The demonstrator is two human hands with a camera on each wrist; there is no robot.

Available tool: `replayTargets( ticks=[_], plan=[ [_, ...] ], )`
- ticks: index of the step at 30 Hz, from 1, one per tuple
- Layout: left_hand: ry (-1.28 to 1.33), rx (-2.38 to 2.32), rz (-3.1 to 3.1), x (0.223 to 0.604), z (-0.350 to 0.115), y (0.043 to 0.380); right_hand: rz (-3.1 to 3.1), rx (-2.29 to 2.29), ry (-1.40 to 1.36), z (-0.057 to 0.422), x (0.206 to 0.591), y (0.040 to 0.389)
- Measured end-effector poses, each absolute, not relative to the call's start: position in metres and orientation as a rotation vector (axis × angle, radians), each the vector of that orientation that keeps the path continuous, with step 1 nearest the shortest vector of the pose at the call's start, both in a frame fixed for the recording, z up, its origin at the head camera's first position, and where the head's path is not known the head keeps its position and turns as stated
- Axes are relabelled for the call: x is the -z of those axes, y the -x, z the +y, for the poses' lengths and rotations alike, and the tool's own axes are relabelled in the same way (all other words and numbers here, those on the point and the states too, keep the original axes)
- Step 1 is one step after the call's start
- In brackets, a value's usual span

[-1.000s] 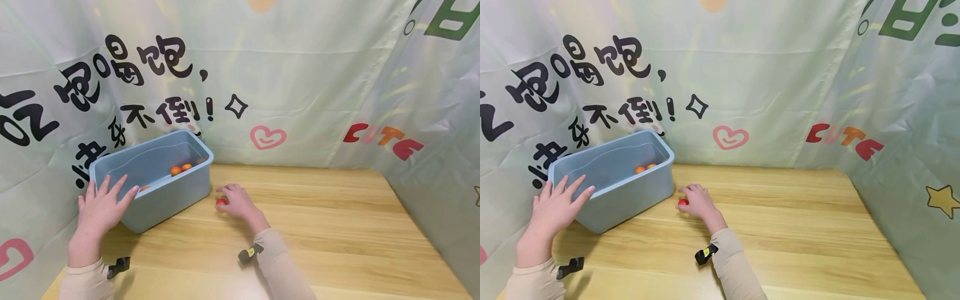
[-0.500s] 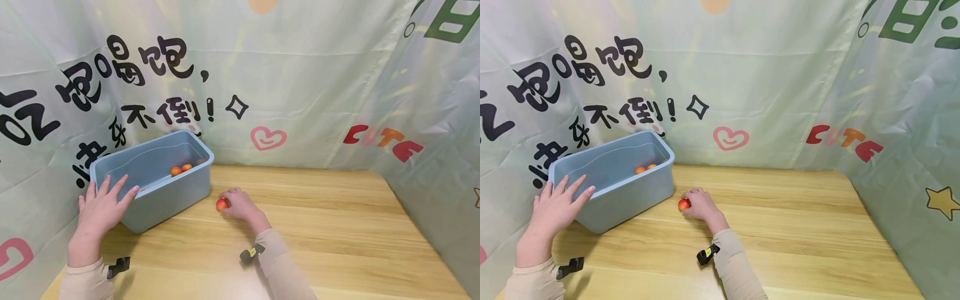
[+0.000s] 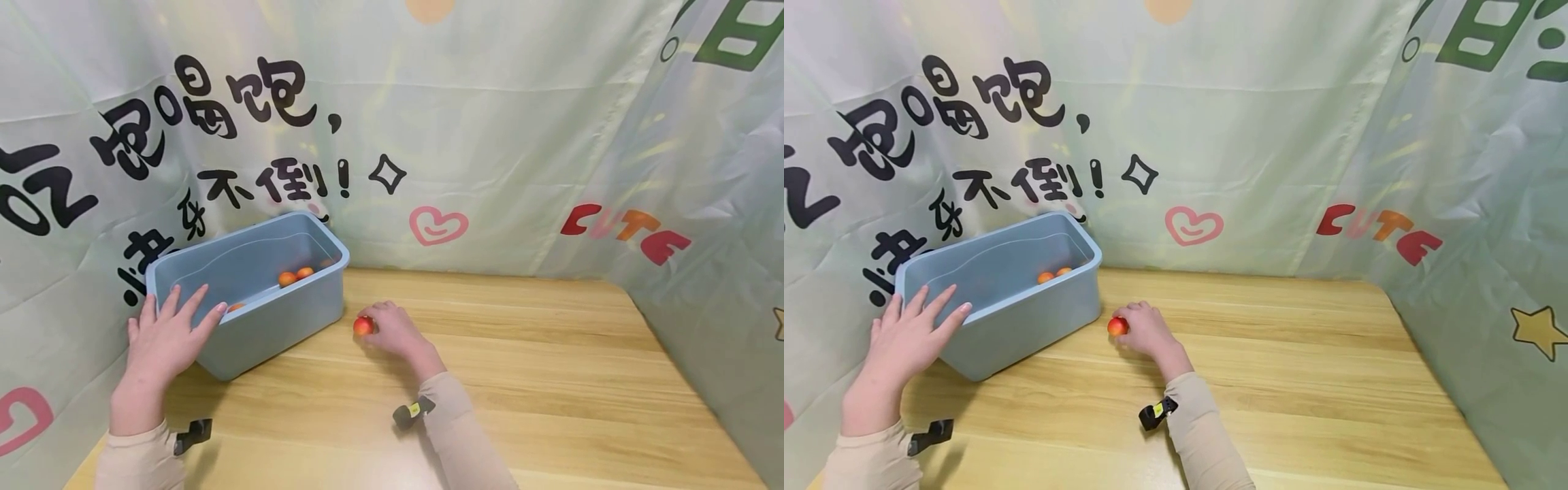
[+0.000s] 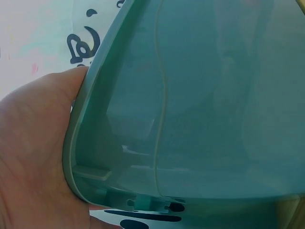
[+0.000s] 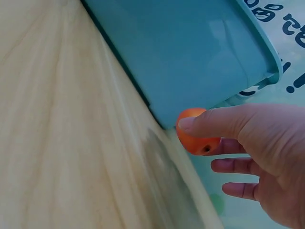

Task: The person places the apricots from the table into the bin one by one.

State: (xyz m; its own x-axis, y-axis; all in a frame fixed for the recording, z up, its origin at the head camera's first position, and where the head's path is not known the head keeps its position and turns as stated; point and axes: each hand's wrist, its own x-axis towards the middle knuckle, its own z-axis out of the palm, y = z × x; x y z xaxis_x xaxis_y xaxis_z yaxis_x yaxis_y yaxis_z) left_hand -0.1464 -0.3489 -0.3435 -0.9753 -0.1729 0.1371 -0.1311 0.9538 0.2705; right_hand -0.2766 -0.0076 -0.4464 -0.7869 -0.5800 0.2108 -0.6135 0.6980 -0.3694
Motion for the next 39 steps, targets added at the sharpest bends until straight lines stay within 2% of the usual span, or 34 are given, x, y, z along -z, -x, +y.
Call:
replayTargets(
  ticks=[17,39],
  plan=[
    [-0.222,0.395,-2.952,0.343,-0.35,0.148,-2.728,-0.729,-0.947,-0.009,0.418,0.273],
    [-0.219,0.396,-2.956,0.343,-0.35,0.148,-2.262,-0.793,-0.982,-0.022,0.382,0.267]
  ],
)
